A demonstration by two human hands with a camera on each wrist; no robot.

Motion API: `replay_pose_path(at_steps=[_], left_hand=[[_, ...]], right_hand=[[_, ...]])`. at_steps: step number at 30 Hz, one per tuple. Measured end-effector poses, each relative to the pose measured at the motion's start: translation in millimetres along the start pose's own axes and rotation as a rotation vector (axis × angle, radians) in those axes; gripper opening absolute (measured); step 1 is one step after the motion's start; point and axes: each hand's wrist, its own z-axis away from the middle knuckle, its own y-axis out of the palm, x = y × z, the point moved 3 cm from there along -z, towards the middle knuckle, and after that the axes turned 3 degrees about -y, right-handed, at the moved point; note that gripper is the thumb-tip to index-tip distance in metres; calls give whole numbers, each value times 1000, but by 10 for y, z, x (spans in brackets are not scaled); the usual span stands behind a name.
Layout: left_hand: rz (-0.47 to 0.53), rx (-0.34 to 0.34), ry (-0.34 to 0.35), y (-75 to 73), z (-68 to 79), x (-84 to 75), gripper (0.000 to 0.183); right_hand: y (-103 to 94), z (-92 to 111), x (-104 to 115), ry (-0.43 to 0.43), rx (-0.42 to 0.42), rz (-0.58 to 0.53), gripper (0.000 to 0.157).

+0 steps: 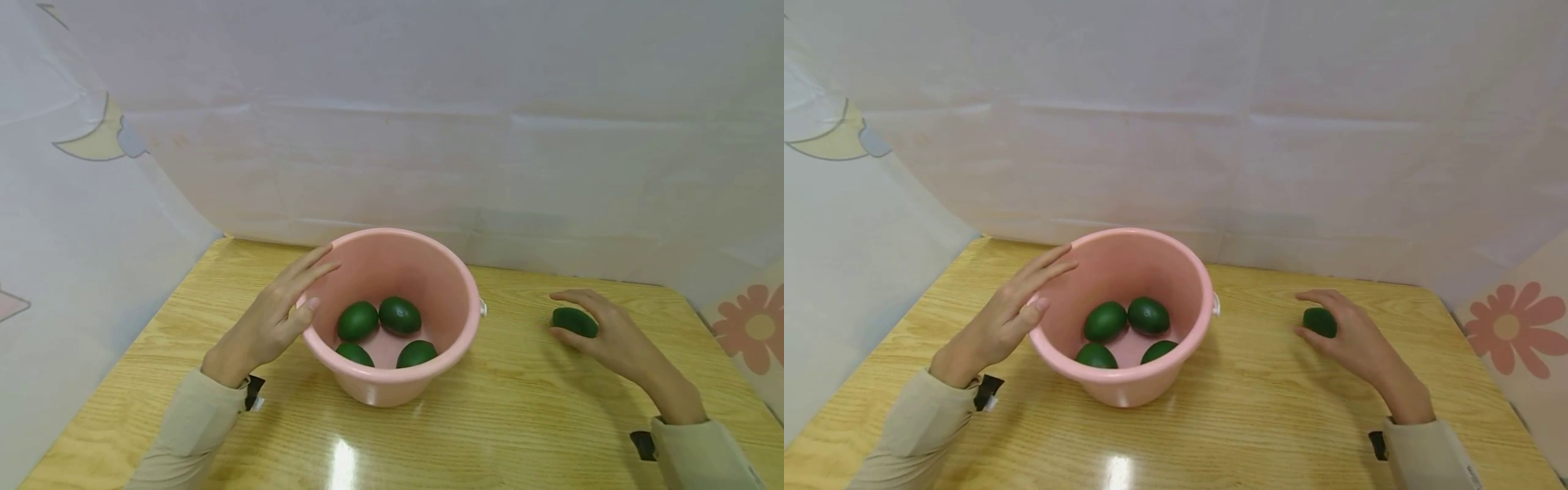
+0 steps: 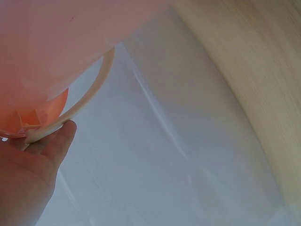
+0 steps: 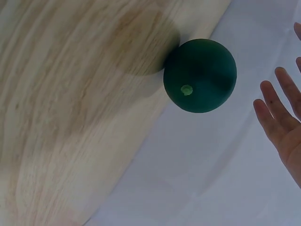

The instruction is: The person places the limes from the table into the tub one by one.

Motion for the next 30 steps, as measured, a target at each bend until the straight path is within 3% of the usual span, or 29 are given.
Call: replay_pose_path(at_steps=[16, 30], left_hand=[[12, -6, -5, 6, 1, -2, 50], [15, -1, -5, 8, -1, -2, 51]], right_hand=[[-5, 56, -178, 107, 96, -31, 59], [9, 89, -277, 143, 142, -5, 58]])
